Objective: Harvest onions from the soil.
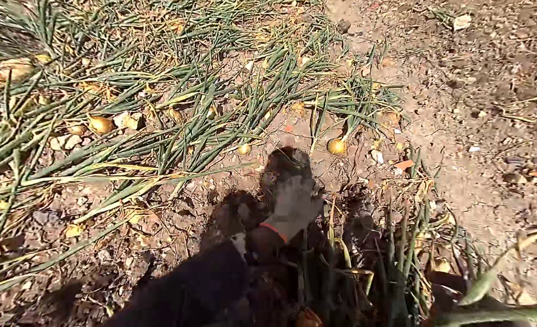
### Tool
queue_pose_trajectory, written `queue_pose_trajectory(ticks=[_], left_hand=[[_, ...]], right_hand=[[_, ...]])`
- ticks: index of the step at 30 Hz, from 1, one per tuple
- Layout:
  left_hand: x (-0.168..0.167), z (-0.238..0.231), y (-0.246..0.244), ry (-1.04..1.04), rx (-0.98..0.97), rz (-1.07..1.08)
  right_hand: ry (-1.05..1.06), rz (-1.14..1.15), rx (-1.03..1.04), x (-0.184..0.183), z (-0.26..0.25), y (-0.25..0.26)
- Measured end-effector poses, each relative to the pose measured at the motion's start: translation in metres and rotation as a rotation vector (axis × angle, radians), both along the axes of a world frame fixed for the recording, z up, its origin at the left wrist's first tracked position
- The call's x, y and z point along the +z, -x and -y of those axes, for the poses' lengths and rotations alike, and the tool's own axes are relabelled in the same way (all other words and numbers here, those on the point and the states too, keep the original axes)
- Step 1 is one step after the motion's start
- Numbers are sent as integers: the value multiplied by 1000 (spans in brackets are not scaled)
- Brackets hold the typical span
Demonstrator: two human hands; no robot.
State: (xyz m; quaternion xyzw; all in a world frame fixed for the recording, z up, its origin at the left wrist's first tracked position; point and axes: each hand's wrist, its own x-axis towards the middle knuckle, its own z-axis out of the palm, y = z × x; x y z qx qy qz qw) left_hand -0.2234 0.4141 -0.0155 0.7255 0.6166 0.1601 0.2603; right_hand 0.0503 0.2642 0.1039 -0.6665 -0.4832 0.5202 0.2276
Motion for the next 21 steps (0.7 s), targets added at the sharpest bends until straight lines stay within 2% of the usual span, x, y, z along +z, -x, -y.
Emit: queue_pose_trajectory(ticks=[2,4,7,12,15,18,19,21], left_hand=[[-33,-64,20,-29,140,-184],[-70,-104,30,-75,161,-282],[-75,-125,34,-44,101,-358],[-74,-143,50,-68,-86,-324],[-79,-158,54,-63,-32,-333],[-81,-169,47,-34,-17,-369],[-80,-169,47,-38,-18,-359],[-82,-167,53,-110,-2,-267]], right_hand=[[-18,-22,9,-14,-52,19],[-31,49,133,-55,-82,39],[-117,388,323,-110,-85,69],[-198,546,325,-110,-115,112],[-207,738,388,-106,-141,128],[67,887,459,-80,-173,162],[85,887,444,-76,-182,176],[-48,839,427,-87,-192,196]])
